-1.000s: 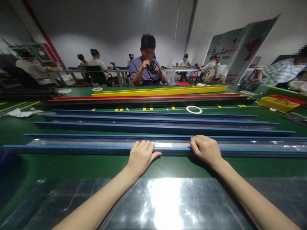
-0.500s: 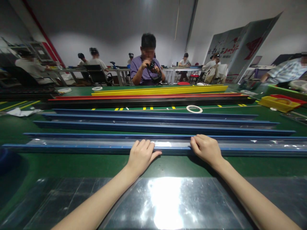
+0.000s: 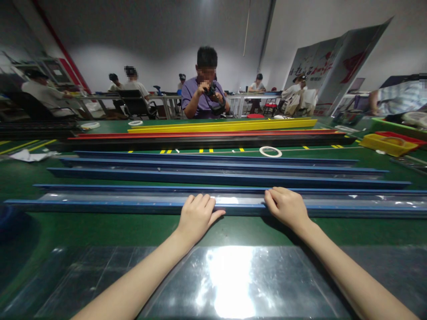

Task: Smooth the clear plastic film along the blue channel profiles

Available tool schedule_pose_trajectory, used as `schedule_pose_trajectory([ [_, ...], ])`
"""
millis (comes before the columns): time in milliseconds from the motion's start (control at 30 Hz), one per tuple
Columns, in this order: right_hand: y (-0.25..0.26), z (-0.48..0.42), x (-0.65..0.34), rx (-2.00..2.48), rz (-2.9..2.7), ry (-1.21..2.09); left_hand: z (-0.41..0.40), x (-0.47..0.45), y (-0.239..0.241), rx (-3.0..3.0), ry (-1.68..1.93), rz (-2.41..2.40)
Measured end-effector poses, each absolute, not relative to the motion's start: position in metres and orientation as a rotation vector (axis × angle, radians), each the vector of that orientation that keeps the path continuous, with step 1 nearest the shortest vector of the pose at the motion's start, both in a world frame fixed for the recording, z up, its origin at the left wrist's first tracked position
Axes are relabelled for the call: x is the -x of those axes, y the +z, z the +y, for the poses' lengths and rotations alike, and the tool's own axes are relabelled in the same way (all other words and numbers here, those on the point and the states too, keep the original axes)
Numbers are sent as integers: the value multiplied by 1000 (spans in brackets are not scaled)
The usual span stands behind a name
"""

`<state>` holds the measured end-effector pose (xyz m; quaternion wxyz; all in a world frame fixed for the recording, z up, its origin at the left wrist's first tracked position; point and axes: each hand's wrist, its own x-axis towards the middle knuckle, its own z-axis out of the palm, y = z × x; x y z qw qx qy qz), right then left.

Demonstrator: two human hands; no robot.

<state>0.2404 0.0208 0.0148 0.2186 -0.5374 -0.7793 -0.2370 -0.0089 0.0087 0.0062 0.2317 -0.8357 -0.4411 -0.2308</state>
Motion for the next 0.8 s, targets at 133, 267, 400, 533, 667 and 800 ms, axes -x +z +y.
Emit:
schedule_pose_trajectory([
  [133, 16, 21, -240, 1505, -2171, -644, 9, 9, 6, 2284, -664, -1227],
  [267, 16, 20, -240, 1523, -2171, -632, 9, 9, 6, 2277, -676, -1244],
  [400, 15, 20, -240, 1531, -2171, -619, 9, 9, 6, 2276, -673, -1262],
  [533, 15, 21, -240, 1541, -2172, -612, 9, 9, 6, 2265, -669, -1266],
  [667, 15, 21, -240, 1554, -2175, -596, 9, 9, 6, 2266, -683, -1278],
  [800, 16, 20, -240, 1563, -2177, -593, 9, 10, 5, 2282, -721, -1297],
])
